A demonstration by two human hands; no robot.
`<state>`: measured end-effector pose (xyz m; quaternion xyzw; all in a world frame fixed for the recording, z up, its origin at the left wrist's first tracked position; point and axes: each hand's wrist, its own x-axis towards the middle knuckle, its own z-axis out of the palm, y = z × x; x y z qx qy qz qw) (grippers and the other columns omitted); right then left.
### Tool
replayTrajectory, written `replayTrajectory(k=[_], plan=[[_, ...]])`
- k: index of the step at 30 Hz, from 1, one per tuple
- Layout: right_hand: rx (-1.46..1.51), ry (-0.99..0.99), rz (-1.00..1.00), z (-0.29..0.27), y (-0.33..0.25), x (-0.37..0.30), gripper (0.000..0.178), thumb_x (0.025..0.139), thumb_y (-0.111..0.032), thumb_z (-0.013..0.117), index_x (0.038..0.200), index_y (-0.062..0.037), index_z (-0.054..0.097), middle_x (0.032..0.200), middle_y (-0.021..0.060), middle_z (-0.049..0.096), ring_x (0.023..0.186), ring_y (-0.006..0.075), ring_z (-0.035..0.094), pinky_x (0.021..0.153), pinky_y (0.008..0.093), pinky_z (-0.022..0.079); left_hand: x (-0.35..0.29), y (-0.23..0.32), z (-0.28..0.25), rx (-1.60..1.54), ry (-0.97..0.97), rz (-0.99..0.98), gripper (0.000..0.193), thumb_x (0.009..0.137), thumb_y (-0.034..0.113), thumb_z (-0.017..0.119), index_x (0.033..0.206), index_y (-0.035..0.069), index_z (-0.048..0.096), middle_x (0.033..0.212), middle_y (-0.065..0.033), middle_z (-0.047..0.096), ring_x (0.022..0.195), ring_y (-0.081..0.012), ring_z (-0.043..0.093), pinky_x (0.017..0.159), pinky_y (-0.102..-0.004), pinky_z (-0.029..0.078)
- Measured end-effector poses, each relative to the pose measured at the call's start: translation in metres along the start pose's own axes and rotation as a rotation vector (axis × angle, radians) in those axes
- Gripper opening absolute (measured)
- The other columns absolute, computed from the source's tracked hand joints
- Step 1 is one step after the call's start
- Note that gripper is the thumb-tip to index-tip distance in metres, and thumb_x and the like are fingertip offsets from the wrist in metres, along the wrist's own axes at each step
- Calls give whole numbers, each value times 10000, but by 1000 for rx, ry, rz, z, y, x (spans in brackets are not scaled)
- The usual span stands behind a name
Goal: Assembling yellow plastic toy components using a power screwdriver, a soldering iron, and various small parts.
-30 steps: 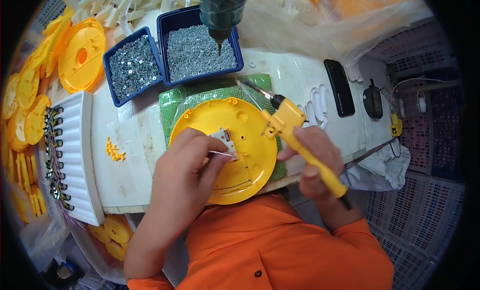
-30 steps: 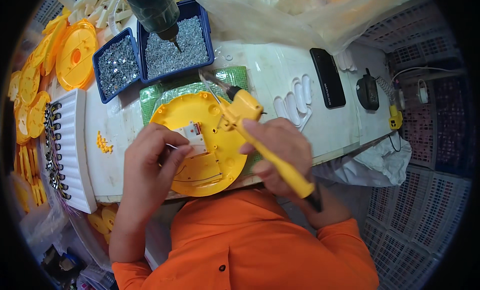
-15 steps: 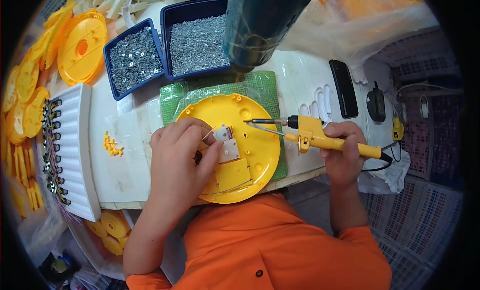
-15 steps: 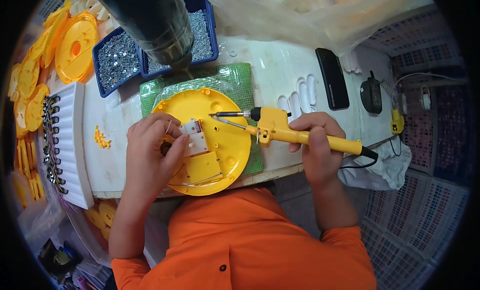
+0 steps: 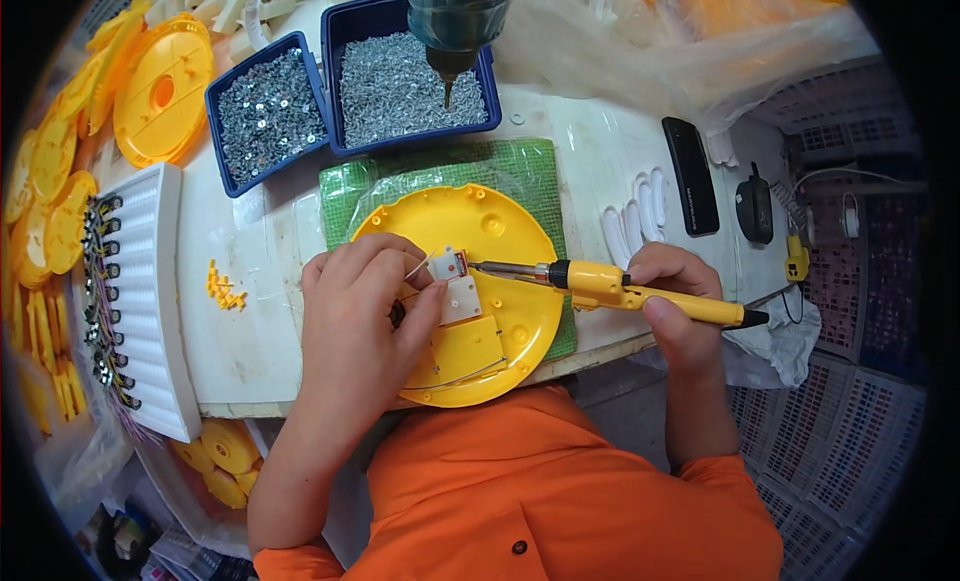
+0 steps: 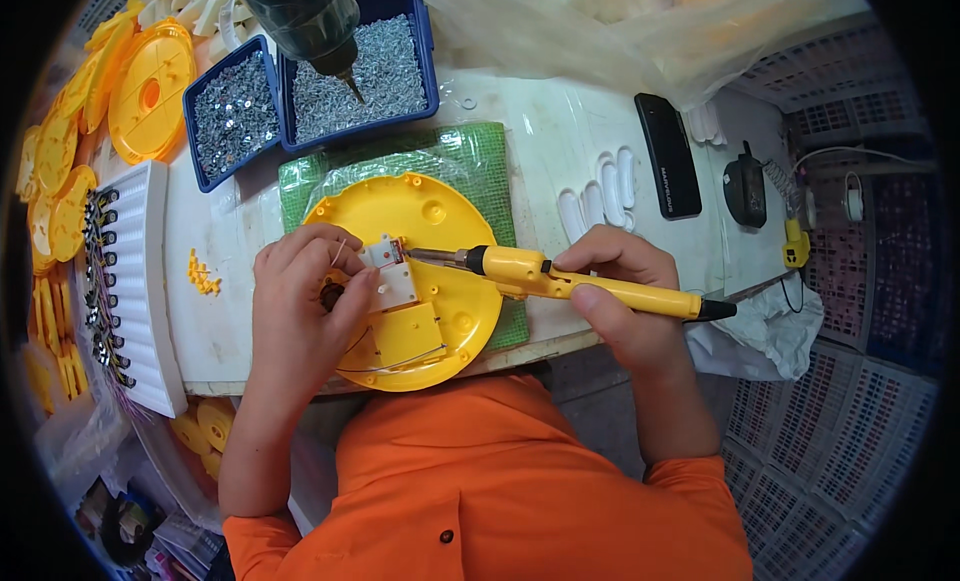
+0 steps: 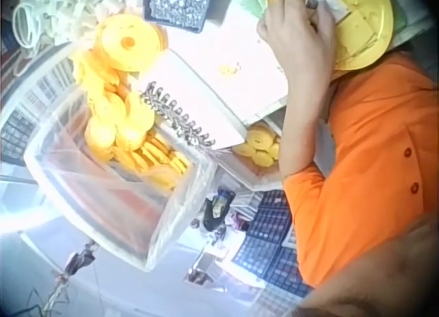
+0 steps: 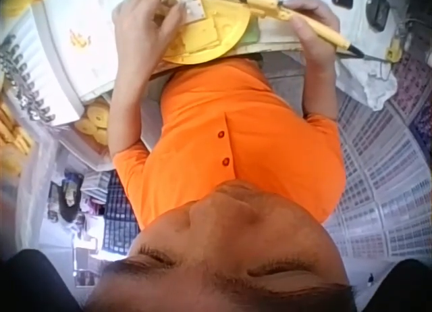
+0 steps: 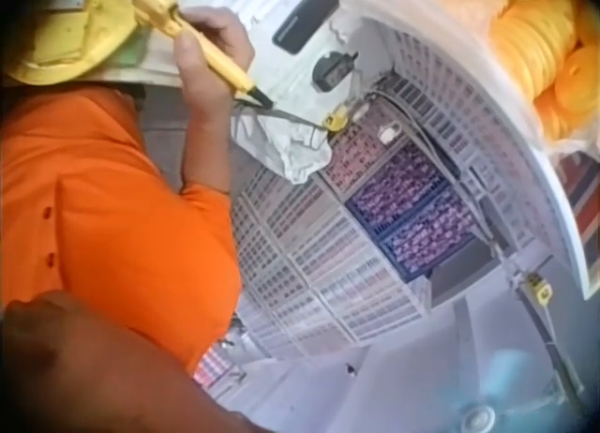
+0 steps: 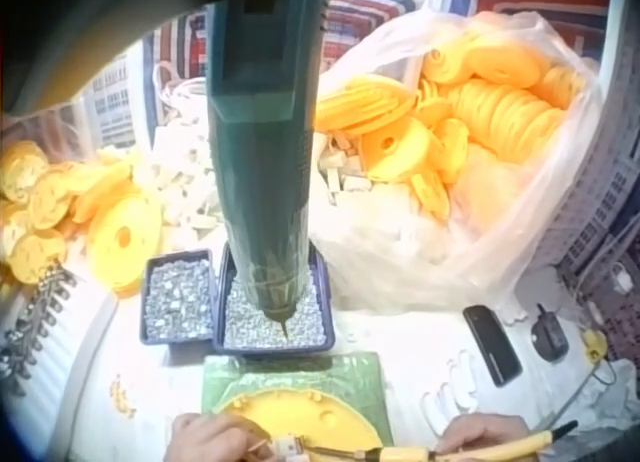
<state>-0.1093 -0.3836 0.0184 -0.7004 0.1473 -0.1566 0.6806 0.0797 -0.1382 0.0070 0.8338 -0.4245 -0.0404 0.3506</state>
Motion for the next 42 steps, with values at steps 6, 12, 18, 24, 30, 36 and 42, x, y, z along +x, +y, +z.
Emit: replayTrajectory(k=[6,12,18,24,30,36,42], plan=[[11,-43,-7,2,0,1,232,836,-100,675,1027,29,700,960,85,668,892,136,604,847,282,474,0,0,0,7,3,4,185,797,83,789,917,77,647,934,-21,664,887,-239,638,861,-392,414],[-8,-49,0,1,-1,2,229,837,-100,673,1025,29,701,960,86,669,891,135,605,844,280,471,1,0,1,7,5,3,185,797,89,790,914,79,647,924,-17,660,884,-238,637,861,-394,414],[-18,-64,14,0,-1,5,239,839,-119,683,1025,31,700,955,84,670,883,131,602,837,276,465,0,0,1,23,2,4,193,799,97,788,927,87,644,917,-13,658,885,-236,636,869,-397,415],[-13,-89,-11,-2,1,7,230,842,-119,670,1012,35,691,957,83,659,883,130,596,841,276,469,0,0,2,27,27,13,198,799,102,789,932,93,642,903,-7,655,894,-236,634,876,-398,413],[96,28,-58,-6,8,1,291,828,-121,633,1079,26,645,992,75,625,892,127,590,859,282,477,1,0,2,31,17,15,195,801,103,787,931,95,641,905,-5,657,896,-234,637,880,-399,413],[10,152,-89,3,4,-4,377,837,-160,634,1161,33,621,984,53,604,883,100,564,818,268,472,0,0,2,30,18,9,192,804,106,785,929,94,641,909,-10,657,902,-236,639,887,-400,414],[-24,214,-147,10,4,-6,453,893,-231,624,1241,59,609,855,28,576,757,92,546,721,246,462,0,0,2,31,12,7,189,806,107,785,928,96,641,909,-11,658,907,-238,638,887,-402,414]])
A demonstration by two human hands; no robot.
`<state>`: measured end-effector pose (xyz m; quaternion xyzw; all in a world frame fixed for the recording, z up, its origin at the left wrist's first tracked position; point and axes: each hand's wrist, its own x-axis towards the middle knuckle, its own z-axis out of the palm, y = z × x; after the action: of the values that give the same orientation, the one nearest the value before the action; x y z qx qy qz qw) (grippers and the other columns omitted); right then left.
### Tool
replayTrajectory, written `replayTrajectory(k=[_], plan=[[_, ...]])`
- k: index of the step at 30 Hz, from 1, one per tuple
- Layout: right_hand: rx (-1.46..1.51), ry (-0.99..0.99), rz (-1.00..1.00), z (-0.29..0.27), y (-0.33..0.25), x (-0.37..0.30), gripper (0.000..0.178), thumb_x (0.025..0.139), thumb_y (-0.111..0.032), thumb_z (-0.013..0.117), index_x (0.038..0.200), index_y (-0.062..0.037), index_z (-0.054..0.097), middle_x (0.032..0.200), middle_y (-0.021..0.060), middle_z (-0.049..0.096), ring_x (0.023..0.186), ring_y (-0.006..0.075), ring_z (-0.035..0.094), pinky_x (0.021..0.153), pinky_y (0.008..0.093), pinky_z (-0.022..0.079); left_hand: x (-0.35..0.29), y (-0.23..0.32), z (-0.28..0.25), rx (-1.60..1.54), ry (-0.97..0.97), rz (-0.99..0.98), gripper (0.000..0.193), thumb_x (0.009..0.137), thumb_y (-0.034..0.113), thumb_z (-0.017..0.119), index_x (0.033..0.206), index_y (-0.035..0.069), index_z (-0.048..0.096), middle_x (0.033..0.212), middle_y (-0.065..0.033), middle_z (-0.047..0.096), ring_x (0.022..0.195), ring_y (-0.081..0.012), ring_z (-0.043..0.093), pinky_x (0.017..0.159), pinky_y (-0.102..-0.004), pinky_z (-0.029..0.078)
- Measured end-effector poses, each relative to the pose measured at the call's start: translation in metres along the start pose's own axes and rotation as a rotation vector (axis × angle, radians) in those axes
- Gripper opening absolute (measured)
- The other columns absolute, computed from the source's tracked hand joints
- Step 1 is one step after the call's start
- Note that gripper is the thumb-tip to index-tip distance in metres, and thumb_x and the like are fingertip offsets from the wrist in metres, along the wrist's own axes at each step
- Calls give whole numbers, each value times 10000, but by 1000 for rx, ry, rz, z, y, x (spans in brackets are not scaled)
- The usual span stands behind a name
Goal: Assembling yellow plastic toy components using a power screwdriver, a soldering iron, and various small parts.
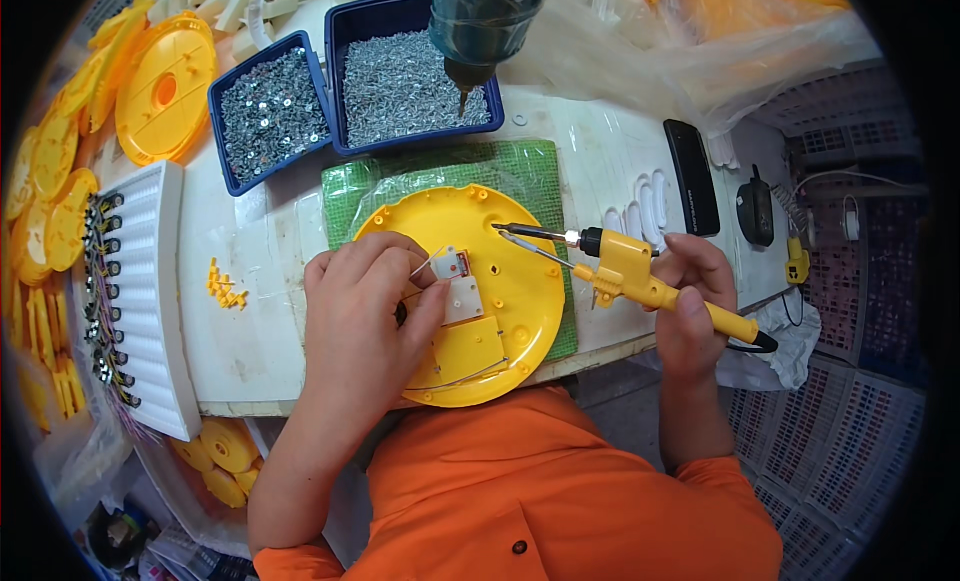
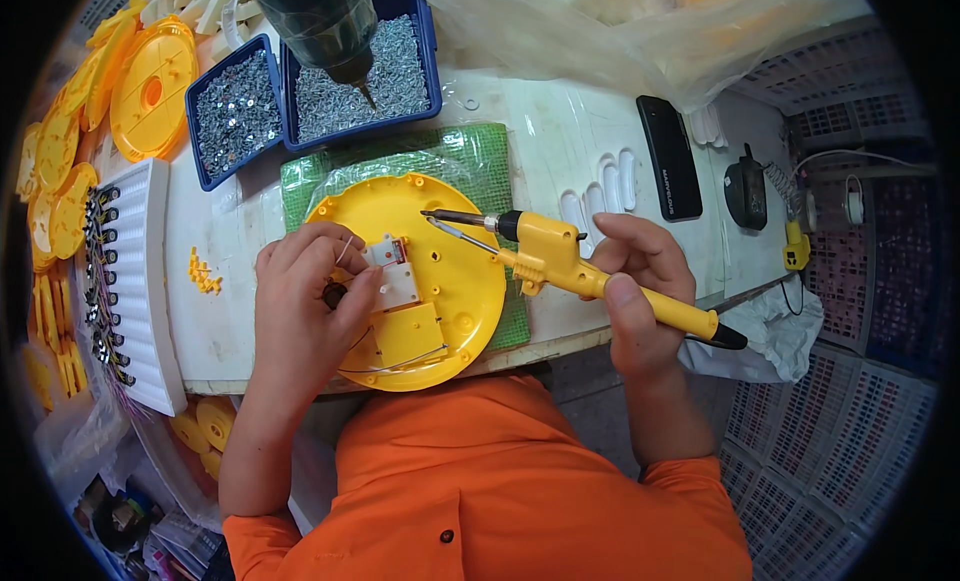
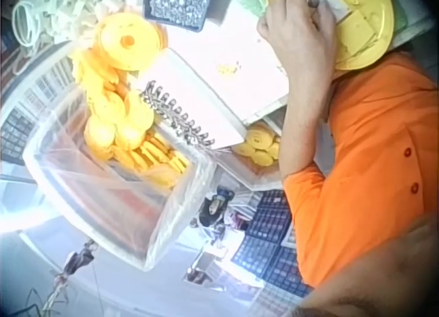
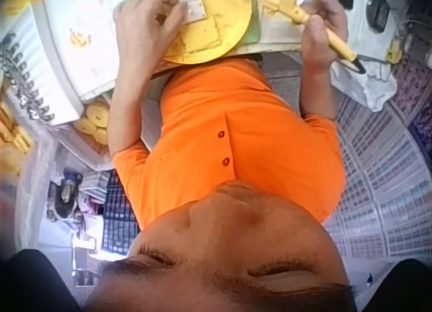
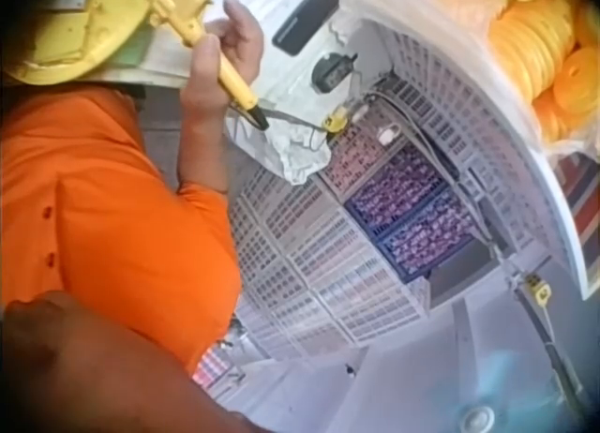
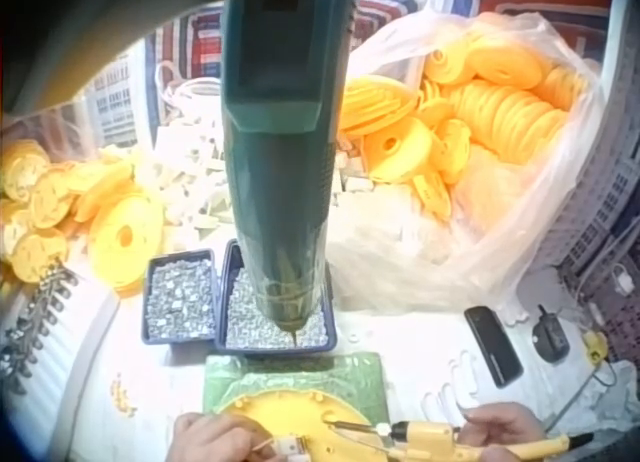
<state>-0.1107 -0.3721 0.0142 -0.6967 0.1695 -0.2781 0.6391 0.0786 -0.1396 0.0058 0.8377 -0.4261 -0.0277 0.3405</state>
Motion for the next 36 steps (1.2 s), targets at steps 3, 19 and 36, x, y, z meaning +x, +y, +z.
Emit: replayTrajectory(k=[3,19,36], plan=[[-19,-24,-12,-2,2,-1,474,927,-272,606,1261,64,606,829,27,580,721,92,545,693,245,466,0,0,-1,-3,-13,-16,191,806,110,786,928,97,639,912,-8,659,909,-239,638,887,-403,414],[-89,-179,0,8,-8,-4,248,846,-69,663,1075,21,691,980,111,681,858,158,615,779,291,475,8,3,-33,-208,-147,-125,180,987,-1,592,1148,-17,670,942,-110,622,876,-234,621,771,-310,501],[-164,-242,-74,10,-9,-1,217,817,-68,669,1017,4,708,896,101,681,770,164,602,704,285,454,10,8,-24,8,-24,-59,113,837,60,786,931,68,724,821,-43,642,803,-214,608,866,-356,428]])
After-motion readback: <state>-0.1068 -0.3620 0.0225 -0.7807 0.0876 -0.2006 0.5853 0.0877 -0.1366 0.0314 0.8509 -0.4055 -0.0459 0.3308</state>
